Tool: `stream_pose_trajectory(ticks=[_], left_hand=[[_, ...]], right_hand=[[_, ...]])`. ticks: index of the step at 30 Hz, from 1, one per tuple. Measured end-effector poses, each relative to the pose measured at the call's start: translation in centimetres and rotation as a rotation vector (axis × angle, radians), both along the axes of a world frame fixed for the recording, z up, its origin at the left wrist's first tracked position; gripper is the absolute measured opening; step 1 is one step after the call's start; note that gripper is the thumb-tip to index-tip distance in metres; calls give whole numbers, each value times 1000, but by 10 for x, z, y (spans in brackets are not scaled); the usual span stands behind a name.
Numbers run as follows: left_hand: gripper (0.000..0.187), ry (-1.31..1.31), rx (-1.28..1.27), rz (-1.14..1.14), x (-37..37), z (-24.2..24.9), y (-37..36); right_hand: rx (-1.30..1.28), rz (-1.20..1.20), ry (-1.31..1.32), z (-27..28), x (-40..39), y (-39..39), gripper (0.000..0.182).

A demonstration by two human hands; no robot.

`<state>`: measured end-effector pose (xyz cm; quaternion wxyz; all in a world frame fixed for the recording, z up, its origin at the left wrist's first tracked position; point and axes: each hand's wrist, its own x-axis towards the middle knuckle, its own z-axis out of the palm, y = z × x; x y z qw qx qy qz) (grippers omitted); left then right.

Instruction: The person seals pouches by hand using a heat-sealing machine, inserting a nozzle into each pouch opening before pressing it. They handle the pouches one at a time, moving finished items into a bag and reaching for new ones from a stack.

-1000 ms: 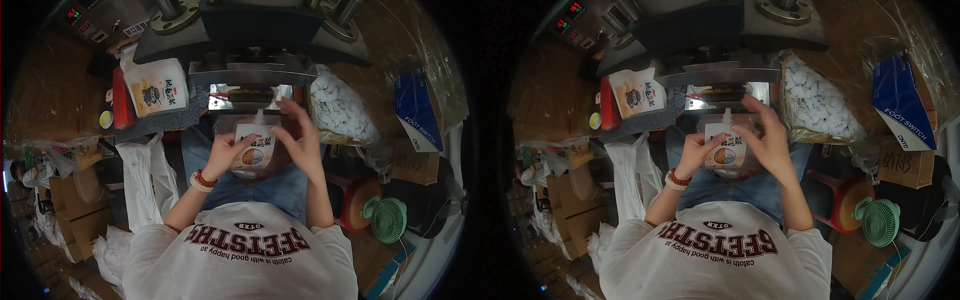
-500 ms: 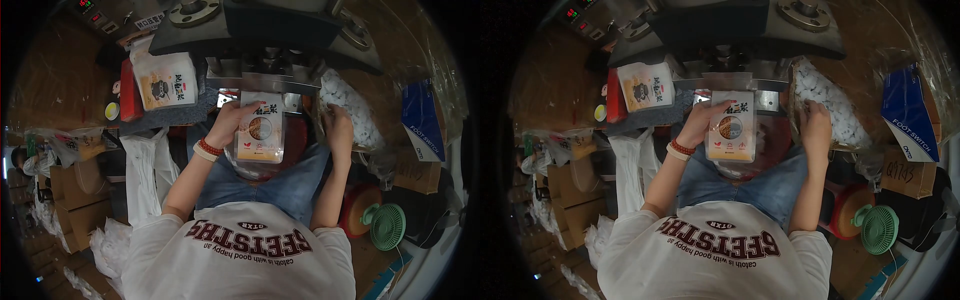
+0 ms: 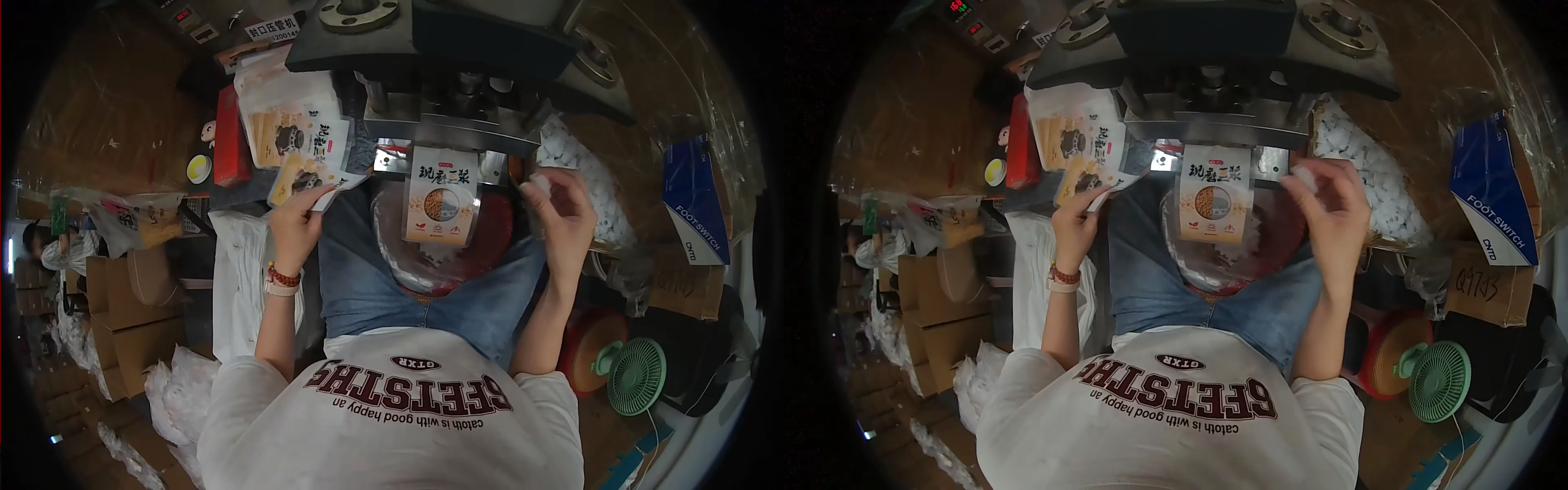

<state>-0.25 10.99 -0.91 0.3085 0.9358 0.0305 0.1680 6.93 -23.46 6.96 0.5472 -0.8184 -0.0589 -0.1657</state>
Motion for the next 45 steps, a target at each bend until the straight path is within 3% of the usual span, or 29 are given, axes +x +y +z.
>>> stream_pose_trajectory(ticks=[1, 4, 6, 7, 8, 10, 12, 13, 17, 20, 23, 25, 26, 29, 30, 32, 35, 36, 37, 38, 42, 44, 45], left_hand=[[38, -66, -190, 20, 1, 0, -11], [38, -210, -202, -73, 0, 25, -46], [39, -314, -126, -160, -1, 35, -63], [41, -341, -53, -210, -4, 44, -72], [42, -372, 23, -258, -7, 53, -77], [46, -386, 129, -259, -13, 65, -79], [47, -318, 122, -360, -17, 74, -82], [47, -331, 107, -363, -16, 75, -84], [47, -361, 86, -334, -8, 64, -89], [49, -368, 177, -350, -6, 65, -94], [38, -276, -13, -492, -3, 67, -96], [18, -145, -409, -577, 0, 58, -101], [18, -146, -410, -577, 6, 45, -103], [25, 512, -904, -370, 31, 17, -117], [25, 506, -905, -369, 40, 14, -120], [27, 502, -1303, -260, 56, 7, -122], [26, 531, -1425, -269, 80, 12, -118], [27, 558, -1468, -269, 85, 12, -116], [28, 532, -1508, -281, 87, 11, -115], [28, 528, -1508, -274, 87, 10, -116], [28, 560, -1470, -251, 87, 5, -105], [33, 407, -907, -257, 84, 8, -84], [43, 258, -566, -142, 79, 22, -67]], right_hand=[[87, 148, 11, 8, -13, 12, 23], [285, 525, -47, 1, -31, 49, 28], [374, 575, -4, -8, -36, 74, 27], [176, 584, -9, -8, -35, 76, 29], [173, 585, -14, -8, -35, 74, 29], [-178, 544, -433, -7, -33, 68, 28], [-274, 572, -489, 6, -37, 57, 27], [-370, 598, -540, 13, -40, 53, 26], [-340, 433, -546, 14, -42, 47, 25], [-532, 453, -546, 11, -39, 48, 31], [-340, 612, -518, 19, -36, 42, 34], [-170, 655, -396, 14, -31, 38, 40], [-172, 654, -396, 9, -27, 38, 40], [-252, 246, -269, -9, -12, 36, 41], [-210, 210, -213, -4, -10, 28, 39], [-175, 132, -153, 4, -7, 8, 31], [-431, -94, -206, -1, 14, -17, 24], [-432, -88, -207, -18, 26, -24, 24], [-615, -172, -187, -41, 37, -29, 24], [-795, -257, -167, -56, 43, -33, 24], [-772, -227, -19, -65, 47, -32, 23], [-696, -167, 43, -61, 49, -37, 24], [-712, -166, -18, -63, 49, -40, 23]])
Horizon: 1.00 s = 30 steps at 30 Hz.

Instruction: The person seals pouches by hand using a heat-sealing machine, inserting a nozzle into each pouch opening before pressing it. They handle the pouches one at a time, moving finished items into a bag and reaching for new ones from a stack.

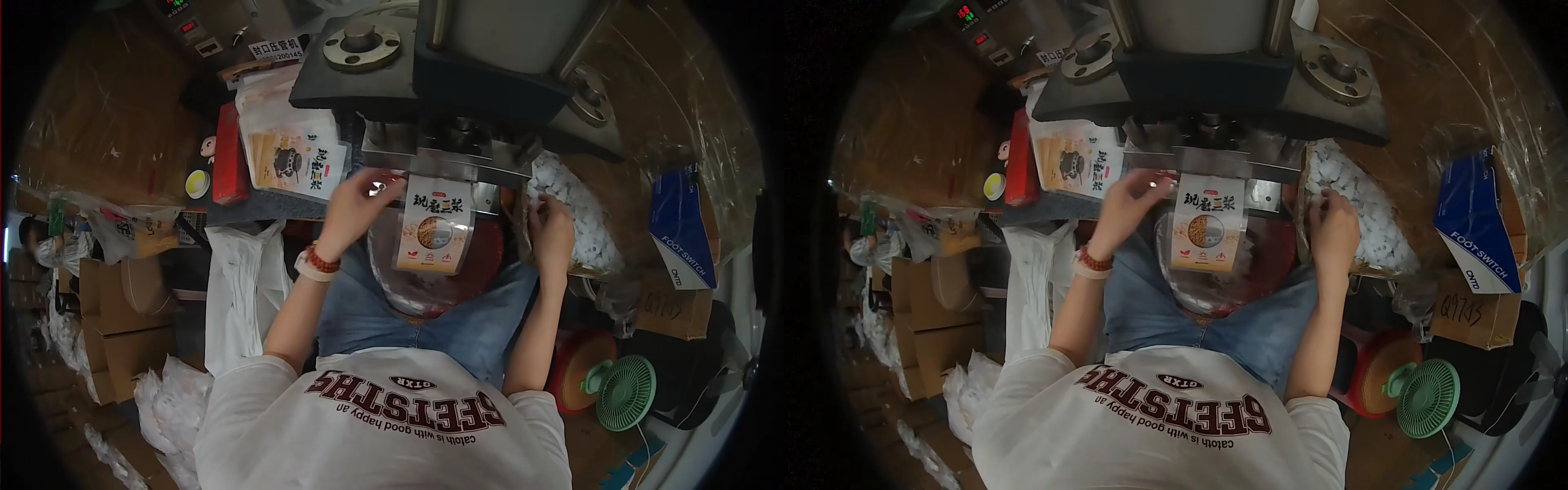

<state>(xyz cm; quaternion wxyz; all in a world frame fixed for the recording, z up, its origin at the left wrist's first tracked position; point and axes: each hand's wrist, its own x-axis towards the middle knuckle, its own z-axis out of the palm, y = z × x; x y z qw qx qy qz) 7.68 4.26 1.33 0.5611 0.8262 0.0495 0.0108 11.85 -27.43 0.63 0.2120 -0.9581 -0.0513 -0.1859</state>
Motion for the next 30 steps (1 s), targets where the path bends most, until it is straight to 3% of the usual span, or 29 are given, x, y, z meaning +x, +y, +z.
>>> stream_pose_trajectory(ticks=[2, 3, 5, 7, 9, 10, 11, 12, 14, 16, 17, 19, 21, 23, 25, 26, 28, 29, 30], left_hand=[[54, -517, 1088, 341, -15, 14, 30], [54, -516, 1091, 336, -24, 6, 48], [59, -276, 1130, 68, -46, -27, 80], [57, -340, 1006, -40, -67, -38, 90], [56, -426, 951, -32, -80, -42, 91], [52, -431, 734, 32, -84, -39, 84], [49, -439, 516, 94, -85, -34, 75], [49, -439, 512, 91, -86, -25, 64], [43, -399, 397, 185, -87, -4, 36], [43, -536, 508, 151, -85, 7, 18], [43, -672, 624, 123, -86, 11, 10], [44, -696, 675, 91, -90, 20, -1], [43, -725, 755, -39, -94, 34, -7], [39, -719, 675, -104, -96, 40, -8], [30, -599, 336, -231, -95, 40, -15], [30, -597, 332, -234, -91, 33, -19], [17, -235, 57, -282, -76, 7, -28], [17, -233, 57, -285, -68, -10, -33], [16, -29, -208, -205, -58, -26, -39]], right_hand=[[21, 17, -2, -3, 4, -3, 23], [42, 31, -5, -4, 5, -3, 22], [55, -27, 5, 0, 2, 1, 22], [73, -80, -1, 12, 2, 8, 22], [222, -64, -239, 26, -13, 14, 20], [220, -61, -231, 37, -24, 24, 20], [506, 47, -172, 48, -37, 38, 17], [790, 153, -112, 59, -49, 52, 14], [917, 325, 143, 70, -77, 73, 15], [538, 573, 3, 73, -89, 91, 24], [434, 647, -59, 66, -88, 99, 26], [219, 772, -134, 58, -82, 106, 28], [228, 830, -139, 70, -88, 101, 29], [240, 889, -140, 79, -89, 95, 30], [386, 918, 3, 83, -89, 88, 34], [385, 914, 6, 78, -86, 88, 34], [536, 647, 200, 63, -78, 88, 39], [537, 645, 201, 65, -78, 84, 39], [552, 525, 181, 70, -75, 77, 39]])
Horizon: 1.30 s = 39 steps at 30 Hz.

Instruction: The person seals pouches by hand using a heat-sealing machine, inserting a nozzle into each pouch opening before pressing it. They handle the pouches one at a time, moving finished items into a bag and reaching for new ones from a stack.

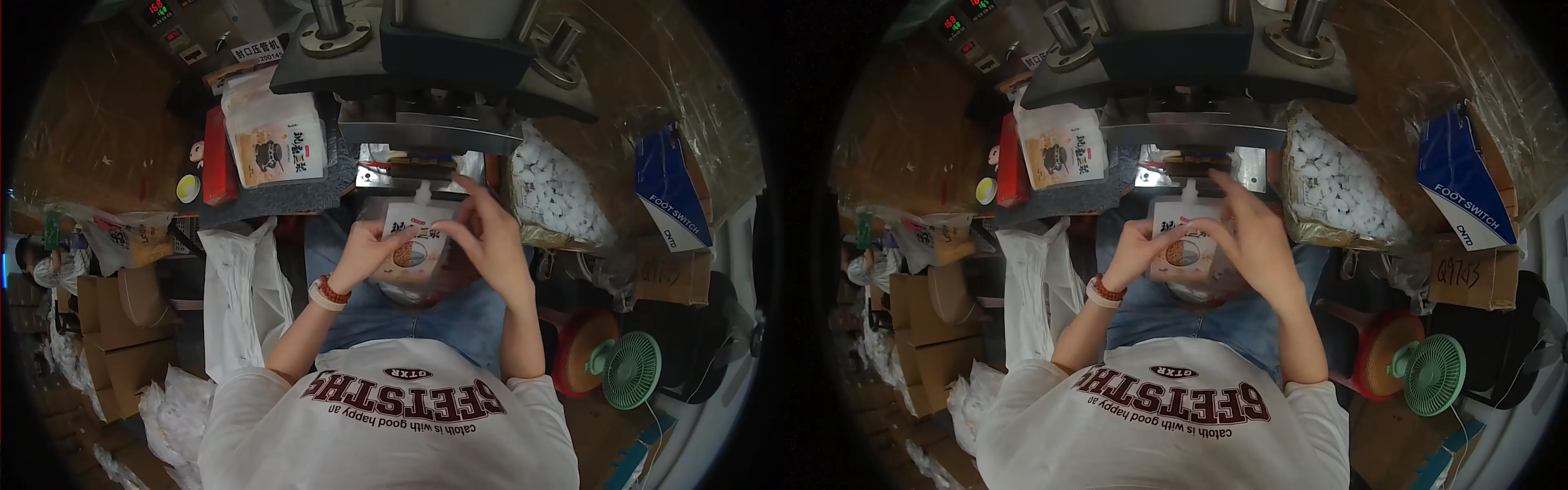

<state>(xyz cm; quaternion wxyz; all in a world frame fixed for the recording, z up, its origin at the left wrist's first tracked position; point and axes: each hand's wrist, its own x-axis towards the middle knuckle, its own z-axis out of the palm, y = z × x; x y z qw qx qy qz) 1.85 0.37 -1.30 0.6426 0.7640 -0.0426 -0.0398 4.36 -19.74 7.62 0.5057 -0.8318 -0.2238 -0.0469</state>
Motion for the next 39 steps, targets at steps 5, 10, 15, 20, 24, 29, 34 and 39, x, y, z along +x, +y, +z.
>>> stream_pose_trajectory(ticks=[5, 10, 15, 20, 24, 29, 34, 39], left_hand=[[23, 377, -565, 78, 44, 11, -14], [28, 453, -679, 64, 57, 10, -14], [37, 164, -55, 190, 60, 14, 15], [81, -273, 1340, 407, 37, -8, 114], [63, -447, 1208, 132, -2, -10, 123], [43, -376, 663, 414, -14, 18, 85], [38, -643, 434, 283, -19, 43, 36], [33, -671, 446, 68, -27, 68, 27]], right_hand=[[-14, -425, 5, 15, 23, -52, 33], [-728, -530, -193, -57, 59, -79, 24], [-621, -502, -103, -54, 51, -80, 20], [-691, -512, -53, -47, 52, -79, 24], [-253, -502, -7, -29, 51, -73, 27], [459, -30, -81, 1, 14, -20, 26], [253, 248, -272, -9, -8, 31, 23], [279, 405, -276, -4, -5, 16, 25]])
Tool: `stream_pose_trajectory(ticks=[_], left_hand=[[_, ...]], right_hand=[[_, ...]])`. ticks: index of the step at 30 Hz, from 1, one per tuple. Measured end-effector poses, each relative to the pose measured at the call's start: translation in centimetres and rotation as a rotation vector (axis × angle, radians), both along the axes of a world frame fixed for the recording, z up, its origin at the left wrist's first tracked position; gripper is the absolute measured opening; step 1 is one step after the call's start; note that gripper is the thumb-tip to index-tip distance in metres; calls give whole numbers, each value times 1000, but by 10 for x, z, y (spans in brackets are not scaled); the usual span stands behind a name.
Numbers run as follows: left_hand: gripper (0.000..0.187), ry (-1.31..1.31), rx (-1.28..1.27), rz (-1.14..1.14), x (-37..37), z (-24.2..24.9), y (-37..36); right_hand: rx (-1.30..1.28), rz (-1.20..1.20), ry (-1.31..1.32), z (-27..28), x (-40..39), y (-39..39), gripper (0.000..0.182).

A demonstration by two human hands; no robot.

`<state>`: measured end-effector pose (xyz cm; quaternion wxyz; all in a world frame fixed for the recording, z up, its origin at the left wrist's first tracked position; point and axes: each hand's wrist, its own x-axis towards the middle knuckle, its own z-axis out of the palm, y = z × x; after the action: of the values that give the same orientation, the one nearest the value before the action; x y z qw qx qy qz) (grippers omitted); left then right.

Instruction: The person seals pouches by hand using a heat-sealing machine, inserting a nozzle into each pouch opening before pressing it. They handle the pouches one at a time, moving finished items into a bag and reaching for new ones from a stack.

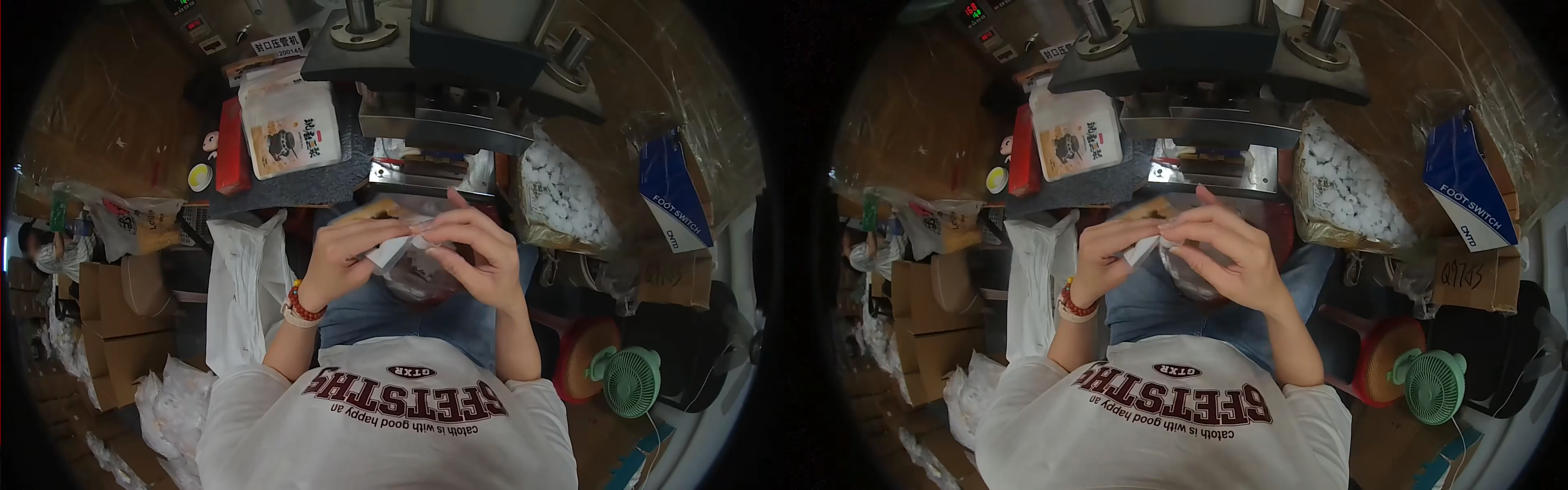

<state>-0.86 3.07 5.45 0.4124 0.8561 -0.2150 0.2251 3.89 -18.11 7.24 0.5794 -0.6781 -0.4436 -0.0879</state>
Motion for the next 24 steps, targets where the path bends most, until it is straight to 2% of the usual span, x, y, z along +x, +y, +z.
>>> stream_pose_trajectory(ticks=[2, 3, 4, 5, 6, 7, 8, 9, 11, 12, 14, 15, 17, 20, 21, 23, 24], left_hand=[[23, 186, -200, -169, 0, -3, -7], [23, 189, -202, -175, 4, -11, -11], [18, 464, -337, -177, 11, -25, -16], [16, 740, -471, -173, 18, -39, -22], [23, 821, -718, -200, 24, -52, -31], [23, 817, -717, -200, 31, -56, -36], [24, 910, -869, -177, 39, -57, -39], [24, 1004, -1024, -152, 46, -57, -41], [27, 996, -1049, -166, 65, -54, -41], [28, 1033, -1086, -173, 74, -56, -41], [30, 1147, -1132, -184, 86, -53, -38], [30, 1148, -1134, -176, 89, -56, -38], [30, 1099, -1234, -211, 94, -59, -39], [32, 1077, -1127, -189, 94, -63, -34], [33, 1040, -981, -155, 94, -56, -27], [35, 678, -562, 78, 96, -64, 11], [48, 520, -326, 389, 100, -74, 35]], right_hand=[[37, 50, 59, -1, 2, -5, 26], [-3, -44, 111, -6, 6, -5, 27], [-42, -137, 163, -7, 8, -5, 28], [2, -252, 418, -4, 2, -2, 31], [47, -366, 362, -11, 8, -5, 31], [93, -478, 302, -17, 15, -9, 31], [206, -507, 408, -16, 17, -19, 30], [120, -605, 329, -13, 23, -35, 28], [-68, -814, 175, -6, 34, -66, 23], [-70, -810, 175, -8, 42, -74, 23], [-517, -1106, -160, -22, 59, -85, 19], [-516, -1100, -156, -39, 67, -90, 19], [-655, -1002, 67, -71, 82, -94, 21], [-718, -959, 97, -61, 77, -94, 23], [-726, -969, -43, -62, 78, -95, 23], [-713, -962, -91, -63, 81, -97, 23], [-708, -960, -132, -64, 80, -99, 24]])
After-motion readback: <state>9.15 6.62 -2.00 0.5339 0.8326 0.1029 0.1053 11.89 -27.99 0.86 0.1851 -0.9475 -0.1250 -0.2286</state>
